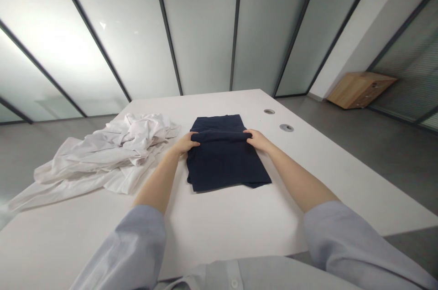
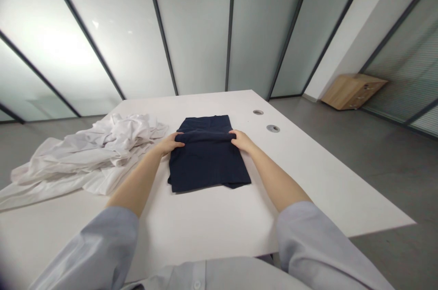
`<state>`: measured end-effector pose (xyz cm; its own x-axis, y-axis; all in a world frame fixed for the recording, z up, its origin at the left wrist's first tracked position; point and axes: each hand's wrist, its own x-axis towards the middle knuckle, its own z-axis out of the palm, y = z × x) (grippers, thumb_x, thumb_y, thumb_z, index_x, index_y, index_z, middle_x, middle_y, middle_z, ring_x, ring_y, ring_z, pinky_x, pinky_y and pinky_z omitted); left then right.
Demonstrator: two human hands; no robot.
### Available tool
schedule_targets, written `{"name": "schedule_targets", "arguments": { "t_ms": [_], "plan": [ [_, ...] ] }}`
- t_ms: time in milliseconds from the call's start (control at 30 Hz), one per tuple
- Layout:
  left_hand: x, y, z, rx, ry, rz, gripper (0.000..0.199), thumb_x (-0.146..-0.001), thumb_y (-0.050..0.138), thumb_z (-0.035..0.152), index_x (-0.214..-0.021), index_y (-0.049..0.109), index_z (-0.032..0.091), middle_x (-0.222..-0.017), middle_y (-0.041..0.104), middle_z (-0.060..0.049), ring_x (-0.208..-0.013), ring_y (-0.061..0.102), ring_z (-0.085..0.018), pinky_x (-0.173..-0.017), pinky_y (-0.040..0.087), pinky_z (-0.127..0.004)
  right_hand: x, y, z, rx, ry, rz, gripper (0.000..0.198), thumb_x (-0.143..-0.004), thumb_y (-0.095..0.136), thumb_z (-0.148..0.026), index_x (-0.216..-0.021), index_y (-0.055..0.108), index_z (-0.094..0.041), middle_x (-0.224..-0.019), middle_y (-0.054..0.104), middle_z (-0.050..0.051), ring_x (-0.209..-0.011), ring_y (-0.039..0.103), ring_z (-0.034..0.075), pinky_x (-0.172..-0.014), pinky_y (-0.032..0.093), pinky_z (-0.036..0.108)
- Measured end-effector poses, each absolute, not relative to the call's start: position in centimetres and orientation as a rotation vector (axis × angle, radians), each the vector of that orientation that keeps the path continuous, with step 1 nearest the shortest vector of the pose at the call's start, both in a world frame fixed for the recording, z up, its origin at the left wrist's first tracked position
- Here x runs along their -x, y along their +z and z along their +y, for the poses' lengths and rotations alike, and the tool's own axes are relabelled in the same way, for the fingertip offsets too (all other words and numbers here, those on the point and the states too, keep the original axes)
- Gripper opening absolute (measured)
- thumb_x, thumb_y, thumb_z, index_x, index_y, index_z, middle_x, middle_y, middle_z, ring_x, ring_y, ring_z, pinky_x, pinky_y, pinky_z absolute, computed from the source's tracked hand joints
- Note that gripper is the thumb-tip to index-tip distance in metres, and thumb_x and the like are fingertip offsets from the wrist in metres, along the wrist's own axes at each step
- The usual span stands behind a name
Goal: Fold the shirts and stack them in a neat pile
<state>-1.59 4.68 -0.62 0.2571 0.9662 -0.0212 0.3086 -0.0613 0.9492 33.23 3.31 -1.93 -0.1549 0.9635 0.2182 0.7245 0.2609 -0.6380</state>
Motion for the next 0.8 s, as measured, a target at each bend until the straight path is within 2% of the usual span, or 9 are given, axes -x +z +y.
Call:
{"name": "schedule_targets", "arguments": {
  "t_ms": [133, 267, 367, 467, 567, 700, 800],
  "plan": [
    [1.6, 0.1, 5.2, -1.954, 0.767, 1.508, 0.034, -0.064, 0.069, 0.023, -0.097, 0.068, 0.015, -0.093, 0.069, -0.007, -0.096, 0.064, -0.028, -0.093, 0.049, -0.043, -33.0, -1.2, 3.3, 1.601, 0.34, -2.026, 0.038, -0.069, 0.052, -0.005, -0.099, 0.071, -0.018, -0.102, 0.071, 0.007, -0.096, 0.063, 0.022, -0.091, 0.046, 0.033],
    [2.0, 1.8, 4.8, -2.378, 0.738, 1.638, 0.033, -0.064, 0.067, 0.028, -0.095, 0.068, 0.016, -0.113, 0.063, -0.011, -0.115, 0.055, -0.03, -0.102, 0.04, -0.042, -33.2, 0.1, 3.4, 1.533, 0.113, -2.026, 0.024, -0.067, 0.057, -0.01, -0.084, 0.072, -0.018, -0.098, 0.069, 0.009, -0.094, 0.06, 0.024, -0.09, 0.045, 0.036],
    [2.4, 4.2, 4.2, -2.485, 0.46, 1.553, 0.034, -0.069, 0.061, 0.032, -0.099, 0.066, 0.017, -0.102, 0.067, -0.008, -0.098, 0.063, -0.026, -0.089, 0.048, -0.036, -33.5, 1.7, 2.9, 1.42, 0.154, -2.005, 0.023, -0.066, 0.056, -0.012, -0.083, 0.07, -0.02, -0.099, 0.068, 0.006, -0.089, 0.059, 0.022, -0.079, 0.046, 0.032],
    [2.7, 6.8, 4.0, -2.452, 0.259, 1.494, 0.041, -0.07, 0.058, 0.035, -0.107, 0.064, 0.017, -0.094, 0.069, -0.006, -0.084, 0.064, -0.023, -0.076, 0.049, -0.031, -34.0, 3.2, 2.6, 1.435, 0.298, -1.991, 0.021, -0.068, 0.052, -0.015, -0.081, 0.068, -0.019, -0.079, 0.068, 0.002, -0.072, 0.056, 0.018, -0.064, 0.043, 0.026],
    [2.3, 8.9, 5.0, -2.428, 0.135, 1.379, 0.047, -0.065, 0.061, 0.037, -0.109, 0.065, 0.019, -0.099, 0.07, -0.003, -0.087, 0.064, -0.022, -0.076, 0.049, -0.028, -34.5, 4.2, 3.4, 1.458, 0.37, -2.02, 0.022, -0.066, 0.051, -0.016, -0.079, 0.069, -0.018, -0.071, 0.066, 0.0, -0.066, 0.055, 0.016, -0.061, 0.04, 0.024],
    [1.1, 10.8, 7.7, -2.443, -0.065, 1.388, 0.038, -0.064, 0.064, 0.041, -0.094, 0.07, 0.019, -0.092, 0.071, -0.001, -0.088, 0.063, -0.021, -0.076, 0.048, -0.026, -34.7, 5.2, 6.0, 1.601, 0.359, -2.051, 0.021, -0.065, 0.053, -0.015, -0.075, 0.072, -0.017, -0.064, 0.065, -0.002, -0.066, 0.057, 0.016, -0.062, 0.041, 0.024],
    [0.0, 12.2, 9.4, -2.568, 0.081, 1.647, 0.038, -0.068, 0.062, 0.034, -0.102, 0.068, 0.019, -0.096, 0.07, -0.004, -0.093, 0.062, -0.023, -0.081, 0.048, -0.028, -34.4, 6.9, 8.3, 1.648, 0.174, -1.982, 0.022, -0.068, 0.056, -0.015, -0.08, 0.074, -0.017, -0.068, 0.068, 0.0, -0.07, 0.06, 0.018, -0.065, 0.044, 0.026]
  ]
}}
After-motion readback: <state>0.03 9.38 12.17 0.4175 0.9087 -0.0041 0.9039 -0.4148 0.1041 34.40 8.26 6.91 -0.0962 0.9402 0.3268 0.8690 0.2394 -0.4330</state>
